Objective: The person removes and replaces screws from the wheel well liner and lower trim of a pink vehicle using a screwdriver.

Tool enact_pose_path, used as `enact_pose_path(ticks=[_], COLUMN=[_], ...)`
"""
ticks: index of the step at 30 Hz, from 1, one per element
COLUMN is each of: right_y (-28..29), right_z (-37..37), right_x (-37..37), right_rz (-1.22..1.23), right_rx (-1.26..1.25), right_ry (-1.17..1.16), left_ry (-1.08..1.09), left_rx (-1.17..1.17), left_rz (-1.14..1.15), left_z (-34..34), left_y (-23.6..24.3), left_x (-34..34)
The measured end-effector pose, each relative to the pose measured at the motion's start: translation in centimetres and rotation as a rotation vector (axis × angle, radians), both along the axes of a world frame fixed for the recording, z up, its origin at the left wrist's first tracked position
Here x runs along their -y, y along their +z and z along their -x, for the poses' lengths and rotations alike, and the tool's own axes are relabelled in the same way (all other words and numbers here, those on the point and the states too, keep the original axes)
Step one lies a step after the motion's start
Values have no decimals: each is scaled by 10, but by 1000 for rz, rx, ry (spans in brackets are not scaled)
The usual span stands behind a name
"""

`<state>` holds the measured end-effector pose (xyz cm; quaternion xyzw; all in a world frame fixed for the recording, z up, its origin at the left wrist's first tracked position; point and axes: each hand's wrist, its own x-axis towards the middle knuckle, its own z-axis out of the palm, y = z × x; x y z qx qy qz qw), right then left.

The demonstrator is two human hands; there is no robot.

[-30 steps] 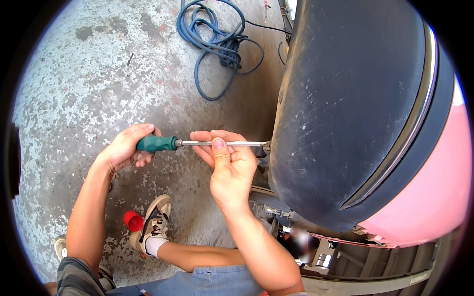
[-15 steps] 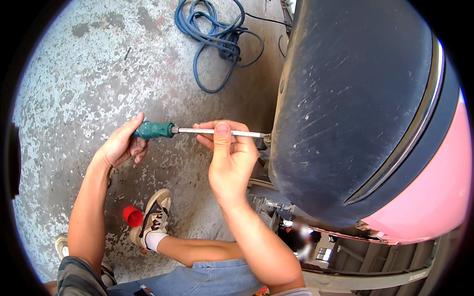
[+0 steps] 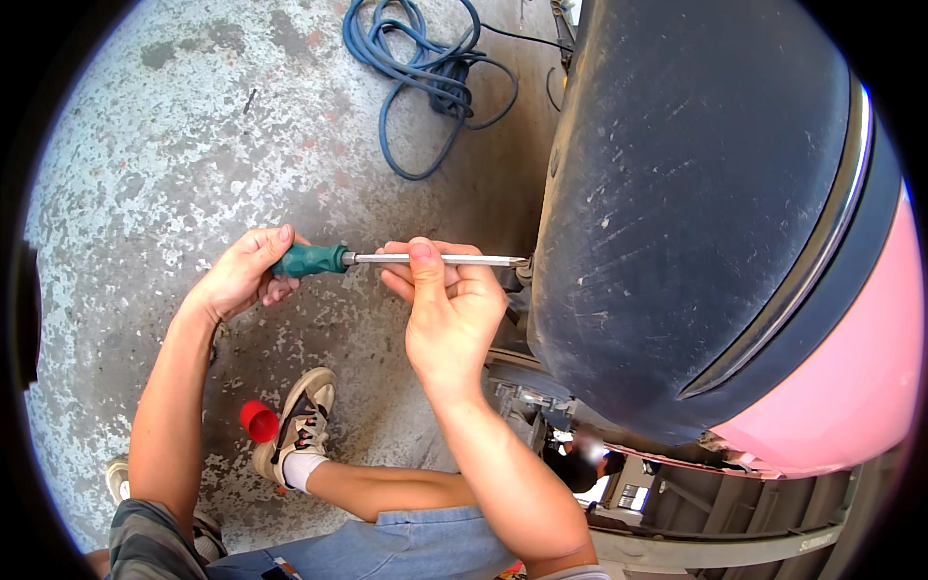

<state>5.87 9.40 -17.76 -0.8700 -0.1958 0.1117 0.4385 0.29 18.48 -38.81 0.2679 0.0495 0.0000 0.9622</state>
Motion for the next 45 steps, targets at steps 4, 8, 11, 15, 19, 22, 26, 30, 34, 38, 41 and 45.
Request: enact_pose_path(ticks=[4, 8, 11, 15, 19, 22, 26, 30, 34, 38, 41, 45], right_y=[2, 7, 6, 4, 5, 5, 6, 4, 4, 4, 4, 2], right_z=[-1, -1, -2, -3, -3, -5, 1, 0, -4, 0, -2, -1], right_x=[2, -1, 4, 1, 2, 6, 1, 5, 4, -2, 2, 6], right_rz=[-24, -120, -90, -43, 10, 74, -36, -79, -32, -20, 35, 138], right_rx=[-2, -42, -38, 8, 47, 92, 21, -5, 36, 55, 83, 56], right_ry=[20, 82, 87, 18, -20, 32, 77, 81, 33, -18, -42, -39], left_ry=[-28, -114, -8, 100, -15, -111, -235, -145, 72, -119, -204, 145], left_rx=[-115, -131, -77, -28, -20, -61, -188, -135, 69, 121, 53, -62], left_rz=[-6, -20, 111, 107, 74, 47, 6, 137, 204, 204, 128, -453], left_z=[0, 2, 4, 3, -1, -3, -1, -2, 3, 1, 0, -13], left_y=[14, 17, 29, 27, 15, 9, 18, 21, 20, -1, 3, 36], left_x=[-6, -18, -15, -7, -6, -4, -13, -8, -4, -11, -15, -12])
